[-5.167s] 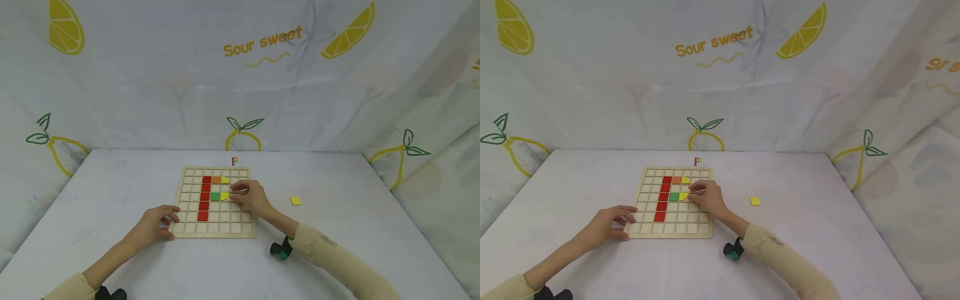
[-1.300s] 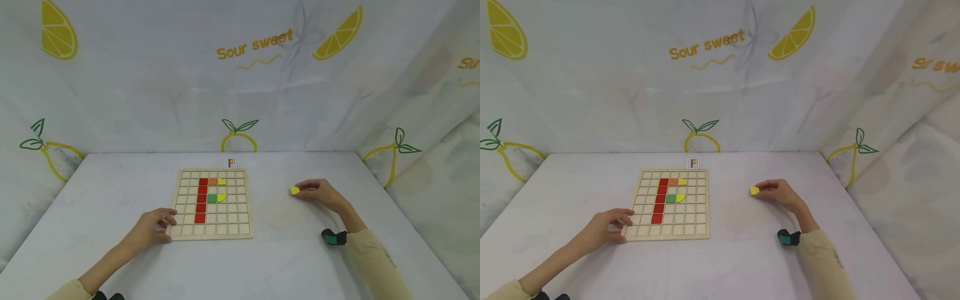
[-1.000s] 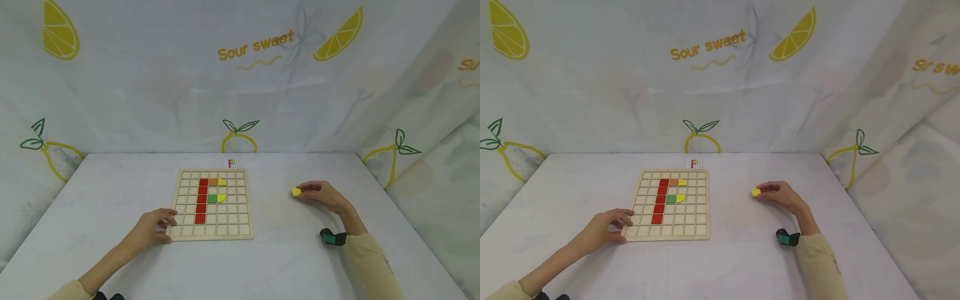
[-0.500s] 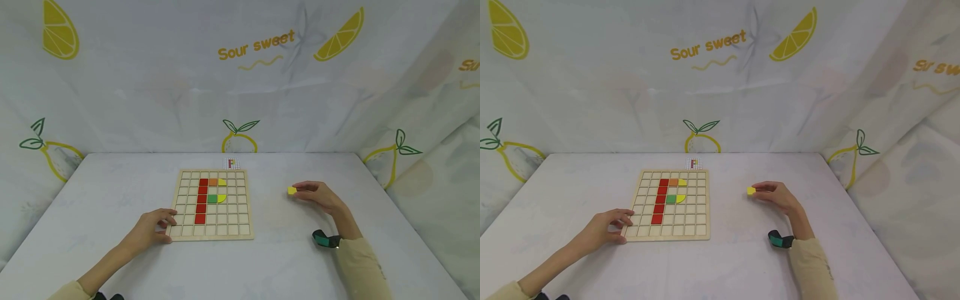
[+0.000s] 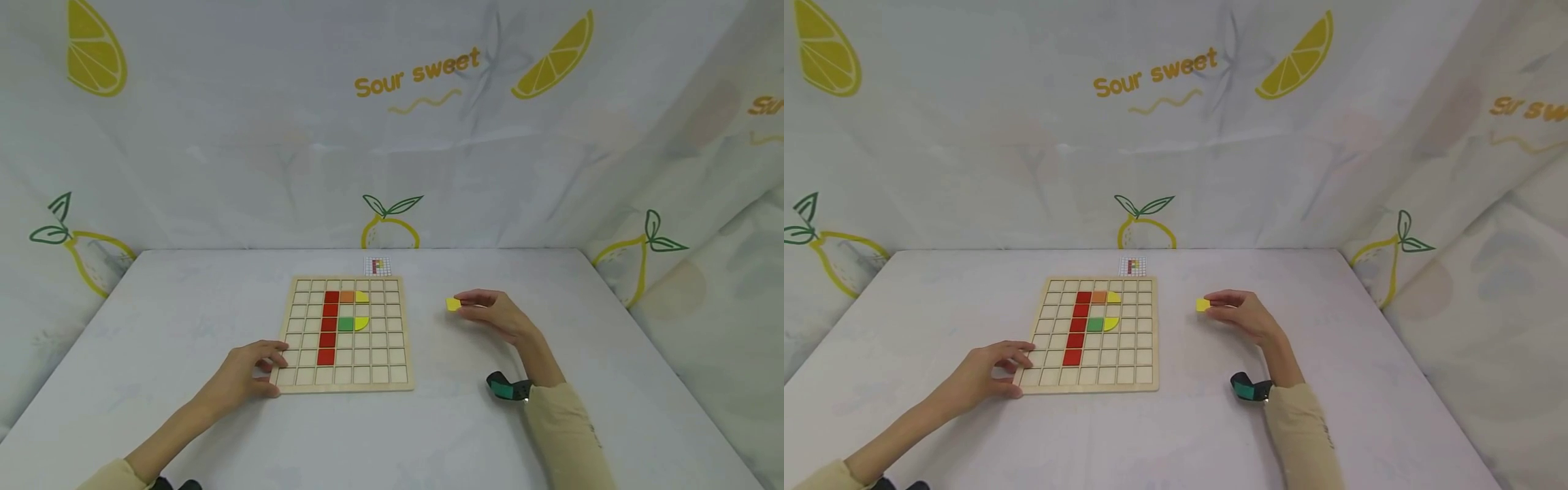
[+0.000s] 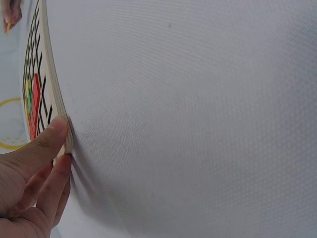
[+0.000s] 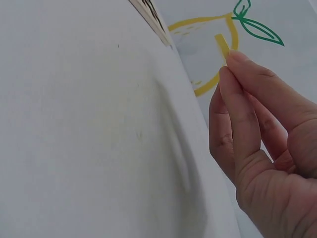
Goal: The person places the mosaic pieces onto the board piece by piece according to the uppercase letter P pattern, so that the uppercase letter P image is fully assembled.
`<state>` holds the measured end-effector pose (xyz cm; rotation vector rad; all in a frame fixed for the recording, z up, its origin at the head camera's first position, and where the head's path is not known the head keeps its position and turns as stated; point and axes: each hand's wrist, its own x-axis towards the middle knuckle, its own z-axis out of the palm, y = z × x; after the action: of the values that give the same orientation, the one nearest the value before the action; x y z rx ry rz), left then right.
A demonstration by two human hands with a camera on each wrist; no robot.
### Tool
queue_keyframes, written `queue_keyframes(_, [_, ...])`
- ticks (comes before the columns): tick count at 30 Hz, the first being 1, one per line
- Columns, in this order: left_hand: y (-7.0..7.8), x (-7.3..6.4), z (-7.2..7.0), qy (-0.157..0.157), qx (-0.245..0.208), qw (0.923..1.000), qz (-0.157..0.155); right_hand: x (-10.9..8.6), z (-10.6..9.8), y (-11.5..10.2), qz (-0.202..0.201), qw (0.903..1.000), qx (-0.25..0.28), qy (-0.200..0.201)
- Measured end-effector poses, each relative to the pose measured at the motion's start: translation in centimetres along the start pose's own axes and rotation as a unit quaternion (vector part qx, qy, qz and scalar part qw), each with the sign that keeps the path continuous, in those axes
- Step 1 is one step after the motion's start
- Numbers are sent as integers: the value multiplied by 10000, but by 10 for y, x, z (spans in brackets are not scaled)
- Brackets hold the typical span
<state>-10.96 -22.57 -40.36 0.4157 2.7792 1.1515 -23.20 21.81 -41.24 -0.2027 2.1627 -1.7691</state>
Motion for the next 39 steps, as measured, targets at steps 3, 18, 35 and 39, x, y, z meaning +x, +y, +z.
queue_keyframes(3, [0, 0, 0, -1, -27, 10000, 15, 4, 7, -1, -24, 10000, -67, 55])
queue_keyframes(18, [-1, 0, 0, 29, -58, 10000, 9, 24, 49, -11, 147, 9994, -37, 302])
queue_keyframes(35, [-2, 0, 1, 60, -86, 9999, 1, 41, 101, -25, 217, 9987, -132, 448])
queue_keyframes(39, [-1, 0, 2, 71, -69, 9999, -76, 47, 114, -28, 196, 9983, -327, 446])
